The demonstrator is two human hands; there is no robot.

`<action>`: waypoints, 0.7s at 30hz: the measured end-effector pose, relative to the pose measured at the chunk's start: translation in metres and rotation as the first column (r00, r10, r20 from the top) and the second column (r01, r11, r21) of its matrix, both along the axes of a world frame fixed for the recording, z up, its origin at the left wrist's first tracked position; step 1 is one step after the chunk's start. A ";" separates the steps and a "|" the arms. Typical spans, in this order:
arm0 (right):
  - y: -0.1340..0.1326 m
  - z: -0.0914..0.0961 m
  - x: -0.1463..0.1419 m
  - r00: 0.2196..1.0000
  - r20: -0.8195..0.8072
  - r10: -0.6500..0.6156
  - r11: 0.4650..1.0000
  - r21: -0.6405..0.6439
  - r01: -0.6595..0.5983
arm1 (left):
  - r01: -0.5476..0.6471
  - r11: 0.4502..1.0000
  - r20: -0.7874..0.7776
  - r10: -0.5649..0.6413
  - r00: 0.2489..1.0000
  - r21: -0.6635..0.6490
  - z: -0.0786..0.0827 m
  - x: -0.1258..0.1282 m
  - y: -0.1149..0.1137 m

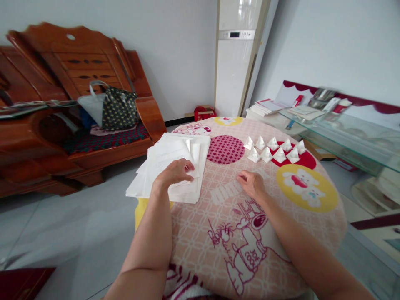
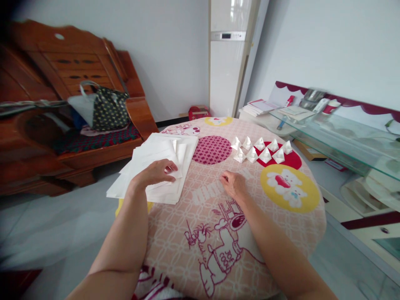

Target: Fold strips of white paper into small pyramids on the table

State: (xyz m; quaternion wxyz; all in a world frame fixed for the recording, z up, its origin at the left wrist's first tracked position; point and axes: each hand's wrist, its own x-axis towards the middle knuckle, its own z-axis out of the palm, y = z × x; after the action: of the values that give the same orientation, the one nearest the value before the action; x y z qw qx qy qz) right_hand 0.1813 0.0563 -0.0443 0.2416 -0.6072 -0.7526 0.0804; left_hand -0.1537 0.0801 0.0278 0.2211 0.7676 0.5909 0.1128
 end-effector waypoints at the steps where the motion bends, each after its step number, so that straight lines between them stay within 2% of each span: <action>1: 0.001 0.001 0.000 1.000 -0.003 0.003 1.000 0.000 -0.003 | 0.005 1.000 -0.002 -0.005 1.000 0.011 0.000 0.000 0.000; 5: 0.004 0.005 -0.001 1.000 -0.001 0.018 1.000 -0.012 -0.018 | 0.008 0.998 -0.031 -0.006 0.999 0.066 -0.003 0.002 0.002; 8: 0.003 0.010 -0.001 0.999 0.001 0.037 0.999 -0.039 -0.037 | -0.013 0.997 0.004 0.013 1.000 0.082 -0.005 0.003 0.005; 13: -0.012 0.014 0.003 0.998 -0.039 0.044 0.997 -0.060 -0.046 | -0.018 0.993 0.043 0.013 0.999 0.115 -0.008 -0.003 -0.003; 21: -0.027 0.001 0.008 0.981 -0.182 0.067 0.992 0.119 -0.045 | -0.072 0.983 0.184 0.040 0.982 0.167 -0.020 -0.027 -0.021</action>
State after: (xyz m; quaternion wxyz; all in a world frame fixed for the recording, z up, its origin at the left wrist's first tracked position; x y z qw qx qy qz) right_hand 0.1892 0.0291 -0.0431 0.3427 -0.5608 -0.7470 0.1002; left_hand -0.1807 0.0588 0.0075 0.2025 0.7536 0.5780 0.2387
